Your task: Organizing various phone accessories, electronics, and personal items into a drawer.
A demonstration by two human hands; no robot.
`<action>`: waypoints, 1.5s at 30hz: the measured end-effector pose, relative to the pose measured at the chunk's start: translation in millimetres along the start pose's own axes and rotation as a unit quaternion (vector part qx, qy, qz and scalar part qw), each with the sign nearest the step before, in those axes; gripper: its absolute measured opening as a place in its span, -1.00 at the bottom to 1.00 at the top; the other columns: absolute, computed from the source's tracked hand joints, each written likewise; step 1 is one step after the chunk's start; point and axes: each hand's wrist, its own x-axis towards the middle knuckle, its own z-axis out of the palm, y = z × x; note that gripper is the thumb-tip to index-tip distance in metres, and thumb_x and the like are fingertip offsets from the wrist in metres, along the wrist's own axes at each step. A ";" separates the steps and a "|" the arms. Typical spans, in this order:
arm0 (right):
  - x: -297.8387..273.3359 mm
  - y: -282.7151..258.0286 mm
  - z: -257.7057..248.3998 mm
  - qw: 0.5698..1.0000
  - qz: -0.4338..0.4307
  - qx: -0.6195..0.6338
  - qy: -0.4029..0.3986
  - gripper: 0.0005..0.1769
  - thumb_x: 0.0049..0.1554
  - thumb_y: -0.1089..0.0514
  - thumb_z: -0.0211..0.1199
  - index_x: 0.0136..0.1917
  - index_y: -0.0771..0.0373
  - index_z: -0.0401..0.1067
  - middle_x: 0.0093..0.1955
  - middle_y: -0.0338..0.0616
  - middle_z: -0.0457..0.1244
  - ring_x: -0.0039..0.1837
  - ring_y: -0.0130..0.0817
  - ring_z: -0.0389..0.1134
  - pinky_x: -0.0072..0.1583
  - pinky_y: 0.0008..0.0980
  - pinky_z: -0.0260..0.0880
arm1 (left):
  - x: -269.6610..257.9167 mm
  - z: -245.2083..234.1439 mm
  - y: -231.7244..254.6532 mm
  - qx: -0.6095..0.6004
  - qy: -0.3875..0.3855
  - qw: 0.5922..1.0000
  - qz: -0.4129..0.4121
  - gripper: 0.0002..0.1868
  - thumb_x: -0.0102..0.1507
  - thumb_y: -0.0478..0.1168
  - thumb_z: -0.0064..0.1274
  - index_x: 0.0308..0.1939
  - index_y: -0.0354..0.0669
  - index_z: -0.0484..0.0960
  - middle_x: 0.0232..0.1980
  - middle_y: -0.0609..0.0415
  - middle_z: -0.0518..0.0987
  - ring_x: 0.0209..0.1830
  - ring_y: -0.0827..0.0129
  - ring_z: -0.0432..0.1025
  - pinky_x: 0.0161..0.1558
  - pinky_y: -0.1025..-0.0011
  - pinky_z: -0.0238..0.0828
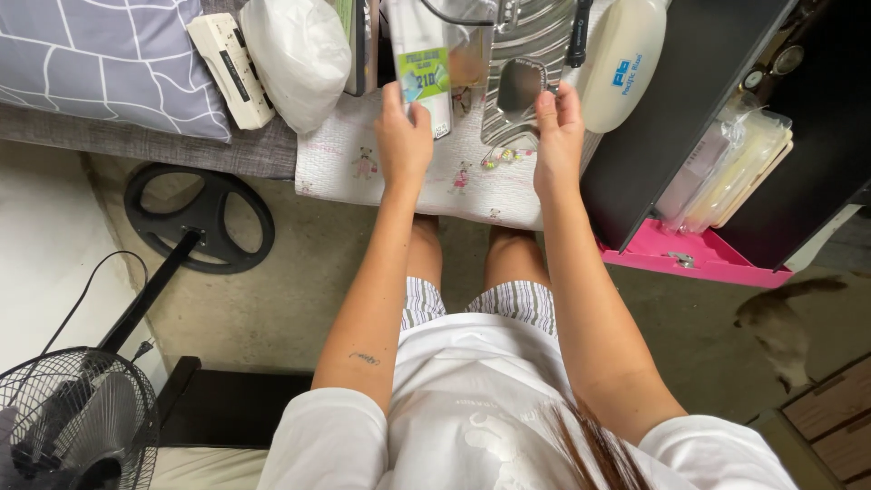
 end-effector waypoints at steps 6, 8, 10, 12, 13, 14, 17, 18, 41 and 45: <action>-11.4 -20.6 12.8 1.000 -0.019 -0.005 -0.019 -0.74 0.36 0.15 0.18 0.29 0.24 0.37 0.05 -0.42 0.28 0.10 -0.64 0.23 0.16 -0.58 0.28 | 10.1 -8.9 -45.6 -0.052 -0.010 0.999 -0.011 -0.77 0.38 -0.16 0.05 -0.11 -0.30 0.50 -0.20 -0.09 0.65 -0.25 0.23 0.52 -0.15 0.30 0.44; -18.3 -20.2 17.9 0.999 -0.005 -0.014 -0.047 -0.77 0.36 0.17 0.19 0.25 0.25 0.40 0.05 -0.40 0.29 0.10 -0.64 0.25 0.18 -0.59 0.28 | 8.1 -20.2 -36.4 -0.077 -0.023 0.996 -0.027 -0.76 0.38 -0.16 0.09 -0.13 -0.31 0.50 -0.23 -0.05 0.61 -0.26 0.30 0.46 -0.17 0.33 0.43; -23.2 -14.9 23.5 0.997 0.008 -0.022 -0.075 -0.80 0.35 0.18 0.20 0.22 0.26 0.42 0.05 -0.38 0.30 0.10 -0.64 0.26 0.21 -0.59 0.29 | 8.9 -23.0 -37.9 -0.102 -0.035 0.993 -0.043 -0.75 0.38 -0.16 0.12 -0.14 -0.32 0.49 -0.25 -0.02 0.58 -0.28 0.38 0.40 -0.19 0.35 0.41; -26.5 -4.4 30.1 0.990 0.010 -0.134 -0.042 -0.87 0.33 0.25 0.31 0.03 0.29 0.38 -0.10 -0.34 0.23 -0.07 -0.60 0.17 -0.04 -0.54 0.18 | 12.4 -18.0 -50.3 -0.216 -0.051 0.975 -0.004 -0.81 0.32 -0.25 0.10 -0.10 -0.30 0.47 -0.15 0.09 0.60 -0.18 0.47 0.45 -0.10 0.39 0.44; -28.7 -2.7 41.0 0.990 0.010 -0.135 -0.043 -0.87 0.33 0.25 0.31 0.03 0.29 0.38 -0.10 -0.34 0.23 -0.07 -0.60 0.17 -0.04 -0.54 0.18 | 12.4 -15.8 -53.1 -0.216 -0.050 0.975 -0.005 -0.81 0.32 -0.25 0.10 -0.10 -0.30 0.47 -0.15 0.09 0.60 -0.18 0.47 0.45 -0.10 0.39 0.44; -31.5 -1.1 51.1 0.986 -0.033 -0.158 -0.043 -0.86 0.29 0.28 0.32 0.01 0.28 0.35 -0.09 -0.34 0.25 -0.04 -0.59 0.23 0.01 -0.56 0.26 | 11.8 -12.9 -56.0 -0.235 -0.064 0.970 -0.012 -0.82 0.31 -0.28 0.08 -0.10 -0.32 0.48 -0.17 0.09 0.58 -0.20 0.45 0.43 -0.11 0.38 0.43; -37.9 -6.0 80.3 0.985 -0.016 -0.165 -0.046 -0.81 0.20 0.29 0.31 -0.01 0.25 0.30 -0.11 -0.30 0.27 -0.11 -0.54 0.26 -0.08 -0.54 0.29 | 9.7 -2.9 -55.9 -0.278 -0.079 0.957 -0.024 -0.82 0.28 -0.32 0.04 -0.07 -0.32 0.48 -0.15 0.08 0.56 -0.17 0.42 0.43 -0.07 0.37 0.41; -38.9 -9.1 91.2 0.987 0.042 -0.147 -0.049 -0.78 0.15 0.28 0.29 -0.01 0.23 0.27 -0.15 -0.28 0.26 -0.21 -0.50 0.22 -0.23 -0.50 0.24 | 10.4 -0.2 -54.3 -0.302 -0.079 0.950 -0.026 -0.81 0.26 -0.34 0.02 -0.05 -0.31 0.48 -0.12 0.07 0.57 -0.13 0.39 0.45 -0.03 0.36 0.42; 47.2 11.9 81.2 0.965 -0.031 -0.255 0.054 -0.71 0.09 0.27 0.45 -0.02 0.28 0.34 -0.18 -0.33 0.22 -0.14 -0.52 0.19 -0.06 -0.50 0.29 | -14.9 -29.9 -22.4 0.182 0.083 0.965 0.170 -0.71 0.39 0.04 0.12 -0.12 -0.10 0.69 0.23 -0.02 0.40 0.32 0.01 0.22 0.32 0.00 0.20; 20.7 -17.2 79.7 0.987 0.014 -0.160 0.034 -0.83 0.08 0.29 0.27 -0.11 0.21 0.28 -0.20 -0.32 0.22 -0.19 -0.57 0.21 -0.14 -0.51 0.35 | -19.5 -26.5 -13.9 0.200 0.076 0.948 0.235 -0.50 0.23 0.20 0.23 -0.19 -0.20 0.67 0.42 -0.15 0.27 0.47 -0.06 0.09 0.40 -0.10 0.06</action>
